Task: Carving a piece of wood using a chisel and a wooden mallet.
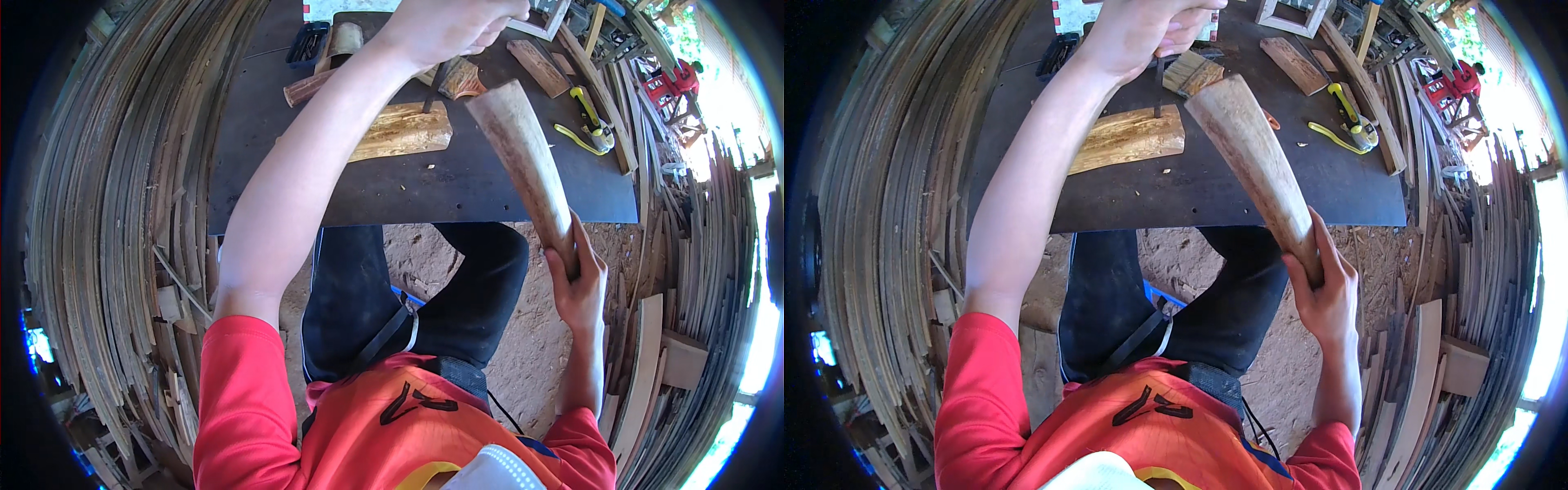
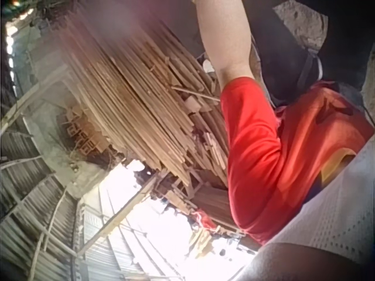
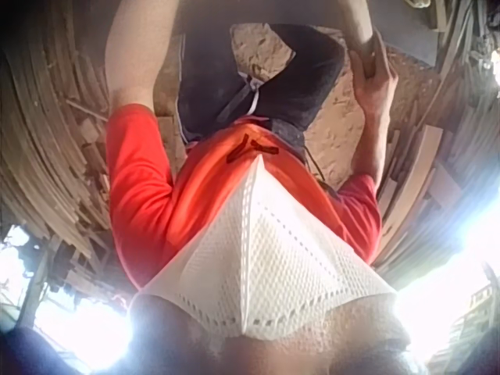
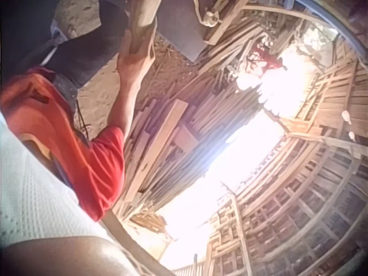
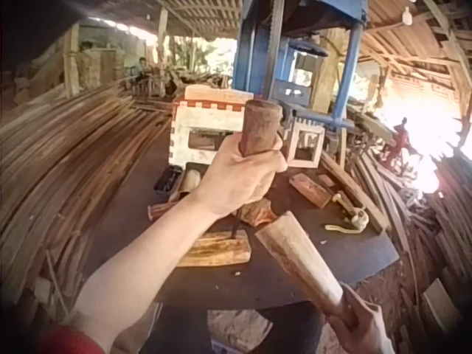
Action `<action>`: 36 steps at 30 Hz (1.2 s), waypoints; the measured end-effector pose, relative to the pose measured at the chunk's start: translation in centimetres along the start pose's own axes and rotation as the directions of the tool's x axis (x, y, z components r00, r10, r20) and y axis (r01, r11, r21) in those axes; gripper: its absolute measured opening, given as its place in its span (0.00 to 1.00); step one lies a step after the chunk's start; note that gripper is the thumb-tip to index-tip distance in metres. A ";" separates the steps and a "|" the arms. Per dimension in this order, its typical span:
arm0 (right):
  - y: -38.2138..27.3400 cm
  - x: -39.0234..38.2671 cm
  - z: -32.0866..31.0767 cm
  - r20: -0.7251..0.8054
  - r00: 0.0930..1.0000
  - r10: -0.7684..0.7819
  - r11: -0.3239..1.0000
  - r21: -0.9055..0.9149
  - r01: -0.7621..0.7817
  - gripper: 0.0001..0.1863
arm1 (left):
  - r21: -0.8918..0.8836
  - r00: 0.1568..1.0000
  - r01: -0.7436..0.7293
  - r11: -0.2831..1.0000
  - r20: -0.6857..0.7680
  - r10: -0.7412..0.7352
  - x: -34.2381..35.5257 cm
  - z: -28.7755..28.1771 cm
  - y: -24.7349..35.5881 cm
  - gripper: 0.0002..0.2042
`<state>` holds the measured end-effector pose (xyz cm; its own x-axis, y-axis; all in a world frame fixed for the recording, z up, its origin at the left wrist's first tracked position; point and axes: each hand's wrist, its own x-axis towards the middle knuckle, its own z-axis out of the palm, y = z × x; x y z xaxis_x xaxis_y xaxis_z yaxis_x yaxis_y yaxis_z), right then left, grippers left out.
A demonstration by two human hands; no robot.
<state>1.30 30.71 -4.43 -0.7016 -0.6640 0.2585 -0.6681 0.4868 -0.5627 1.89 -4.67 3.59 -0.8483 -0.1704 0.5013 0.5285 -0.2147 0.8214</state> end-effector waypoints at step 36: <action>-0.4 1.9 0.6 0.242 0.957 0.160 0.981 0.070 -0.181 0.28 | 0.100 0.951 -0.003 0.995 -0.306 0.034 0.7 -2.4 0.1 0.08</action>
<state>0.41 28.90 -4.16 -0.7181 -0.6951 -0.0327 -0.5107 0.5583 -0.6538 1.39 -7.11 3.38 -0.7791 -0.4640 0.4215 0.5255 -0.1168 0.8427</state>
